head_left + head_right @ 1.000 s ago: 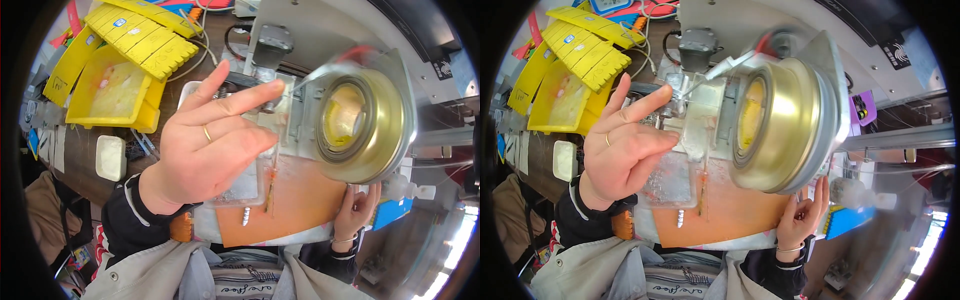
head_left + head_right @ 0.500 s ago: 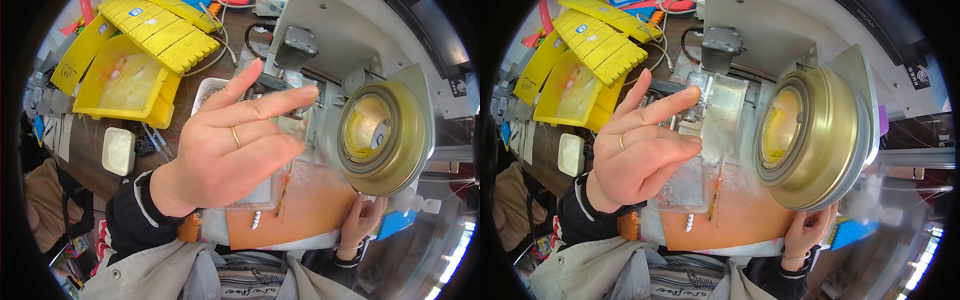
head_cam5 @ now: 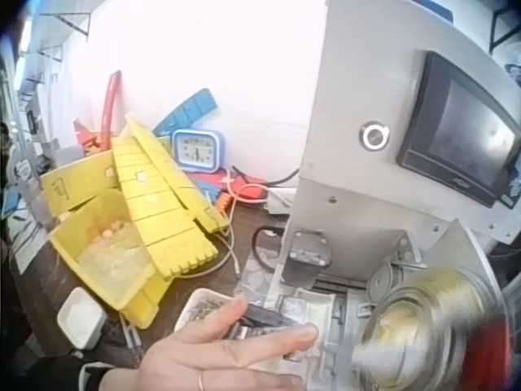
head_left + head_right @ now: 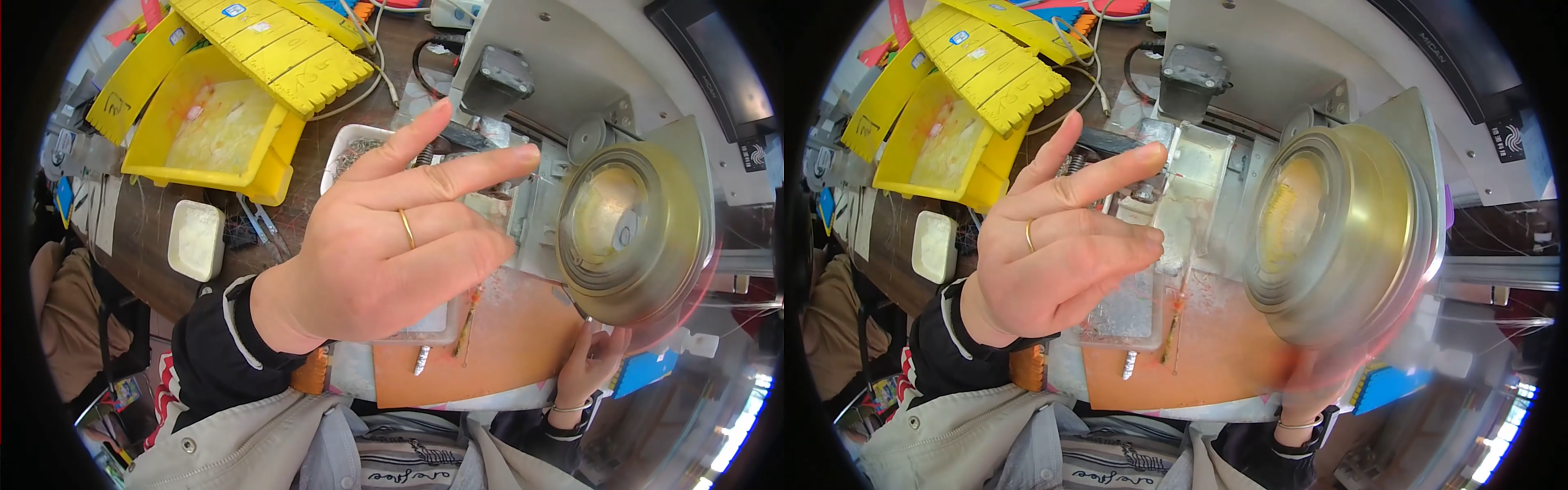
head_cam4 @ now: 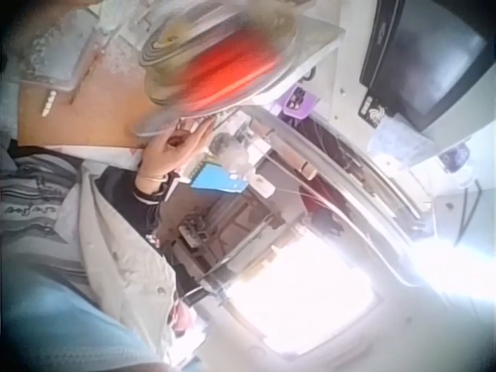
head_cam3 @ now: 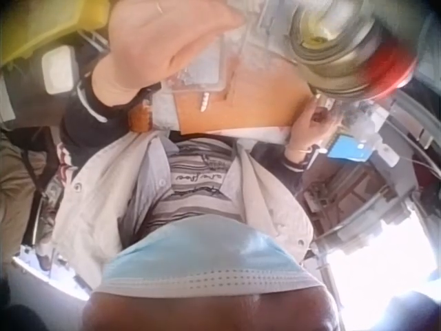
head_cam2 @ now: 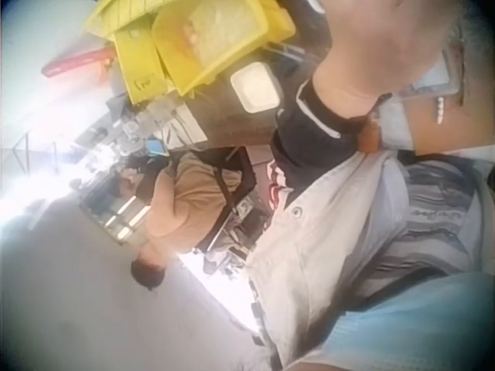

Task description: Polishing and finishing small components using a rotating wheel and liquid sealant/glue.

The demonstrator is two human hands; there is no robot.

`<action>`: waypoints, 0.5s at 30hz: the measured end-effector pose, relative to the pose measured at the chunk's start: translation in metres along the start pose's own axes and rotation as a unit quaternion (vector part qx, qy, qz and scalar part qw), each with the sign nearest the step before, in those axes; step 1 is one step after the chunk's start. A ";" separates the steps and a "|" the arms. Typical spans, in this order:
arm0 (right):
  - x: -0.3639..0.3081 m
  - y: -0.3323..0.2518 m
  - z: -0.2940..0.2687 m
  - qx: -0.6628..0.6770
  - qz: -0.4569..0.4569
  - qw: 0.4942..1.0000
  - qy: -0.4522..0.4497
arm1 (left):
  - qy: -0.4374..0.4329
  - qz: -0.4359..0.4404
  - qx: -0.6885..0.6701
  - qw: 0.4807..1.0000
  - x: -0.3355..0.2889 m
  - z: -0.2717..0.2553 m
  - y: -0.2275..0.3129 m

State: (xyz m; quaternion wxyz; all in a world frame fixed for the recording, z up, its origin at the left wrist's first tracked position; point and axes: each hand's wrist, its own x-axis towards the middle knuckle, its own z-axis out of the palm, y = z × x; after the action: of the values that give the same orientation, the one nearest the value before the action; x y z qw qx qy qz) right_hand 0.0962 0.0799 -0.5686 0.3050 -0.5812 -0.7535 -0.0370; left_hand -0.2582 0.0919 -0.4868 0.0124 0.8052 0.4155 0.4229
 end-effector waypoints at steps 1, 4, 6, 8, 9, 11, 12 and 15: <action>-0.003 0.004 0.000 0.001 -0.001 1.000 0.000 | 0.000 -0.001 0.001 1.000 0.000 0.000 0.000; -0.002 -0.002 -0.003 0.060 0.037 0.997 -0.011 | 0.021 0.020 0.009 1.000 -0.002 0.002 -0.001; 0.000 -0.008 -0.004 0.106 0.085 0.991 -0.011 | 0.030 0.024 0.011 0.999 -0.003 0.002 0.000; 0.000 -0.010 -0.004 0.110 0.076 0.991 -0.006 | 0.038 0.026 0.005 0.999 -0.003 0.003 0.000; 0.001 -0.011 -0.004 0.115 0.067 0.991 -0.001 | 0.046 0.028 0.000 0.999 -0.002 0.003 0.000; 0.001 -0.010 -0.005 0.116 0.072 0.991 -0.006 | 0.031 0.018 0.007 0.999 0.000 0.002 0.001; 0.000 -0.010 -0.005 0.119 0.078 0.990 -0.011 | 0.014 0.007 0.015 1.000 0.000 0.002 0.001; 0.000 -0.008 -0.003 0.120 0.070 0.990 -0.011 | 0.019 0.001 0.009 1.000 0.001 0.003 0.001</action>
State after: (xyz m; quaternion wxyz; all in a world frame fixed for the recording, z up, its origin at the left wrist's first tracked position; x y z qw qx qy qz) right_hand 0.0904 0.0759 -0.5638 0.3662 -0.5921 -0.7132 0.0815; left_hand -0.2552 0.0926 -0.4877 -0.0034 0.7975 0.4188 0.4342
